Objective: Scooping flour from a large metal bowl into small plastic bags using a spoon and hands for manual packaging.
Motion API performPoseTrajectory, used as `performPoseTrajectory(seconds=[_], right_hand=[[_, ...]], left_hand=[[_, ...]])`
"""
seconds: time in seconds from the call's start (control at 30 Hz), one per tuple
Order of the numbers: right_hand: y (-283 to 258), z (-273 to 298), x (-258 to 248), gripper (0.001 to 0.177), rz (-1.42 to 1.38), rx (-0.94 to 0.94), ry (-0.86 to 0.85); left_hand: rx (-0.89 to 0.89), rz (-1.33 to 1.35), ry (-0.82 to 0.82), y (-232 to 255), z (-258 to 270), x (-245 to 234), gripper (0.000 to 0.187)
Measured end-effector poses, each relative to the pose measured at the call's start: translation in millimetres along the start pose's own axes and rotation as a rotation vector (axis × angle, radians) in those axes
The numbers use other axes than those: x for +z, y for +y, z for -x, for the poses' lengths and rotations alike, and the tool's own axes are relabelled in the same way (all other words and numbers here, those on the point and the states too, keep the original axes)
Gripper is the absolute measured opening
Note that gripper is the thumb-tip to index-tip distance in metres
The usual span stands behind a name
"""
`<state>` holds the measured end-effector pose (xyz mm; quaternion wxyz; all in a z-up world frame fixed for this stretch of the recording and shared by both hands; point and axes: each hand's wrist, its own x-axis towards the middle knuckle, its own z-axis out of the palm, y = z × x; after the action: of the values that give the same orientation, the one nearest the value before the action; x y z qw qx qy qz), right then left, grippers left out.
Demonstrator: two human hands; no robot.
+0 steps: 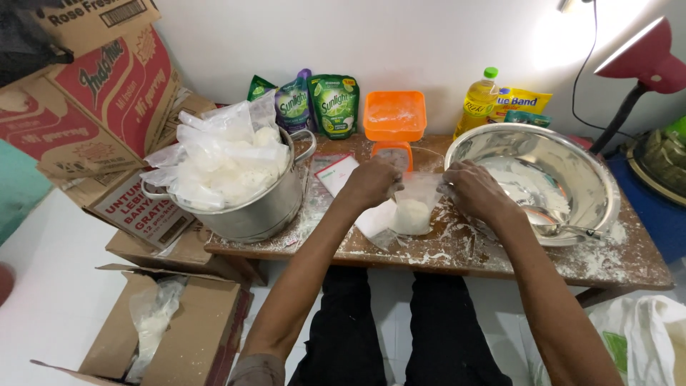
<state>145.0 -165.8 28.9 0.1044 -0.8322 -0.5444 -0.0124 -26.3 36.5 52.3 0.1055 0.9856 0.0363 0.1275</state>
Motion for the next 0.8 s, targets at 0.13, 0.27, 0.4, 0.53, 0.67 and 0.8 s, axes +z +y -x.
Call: performPoseTrajectory(seconds=[0.13,0.27,0.4,0.53,0.67,0.8], right_hand=[[4.3,-10.5,5.1,0.010,0.079,0.027,-0.008],[-1.4,-13.1,1.1,0.013,0.062,0.052,-0.027],[-16.6,-3.6,-4.7,0.020,0.074,0.090,-0.074],[-34.9,2.2,-31.1,0.021,-0.013,0.043,-0.101],[-8.5,-12.5,-12.4,0.015,-0.077,-0.012,-0.051],[-12.7,-8.2,-15.3,0.016,-0.148,-0.007,-0.019]], left_hand=[[-0.097,0.039,-0.055,-10.9,-7.6,4.4,0.017],[-0.098,0.072,-0.047,-4.6,-3.7,-12.2,0.012],[-0.085,0.040,-0.067,-1.3,2.7,-12.6,0.009],[-0.079,0.072,-0.074,-1.4,5.4,-17.0,0.010],[-0.061,0.173,-0.049,0.4,10.0,-25.5,0.011],[-0.060,0.258,-0.017,-2.5,11.0,-18.7,0.012]])
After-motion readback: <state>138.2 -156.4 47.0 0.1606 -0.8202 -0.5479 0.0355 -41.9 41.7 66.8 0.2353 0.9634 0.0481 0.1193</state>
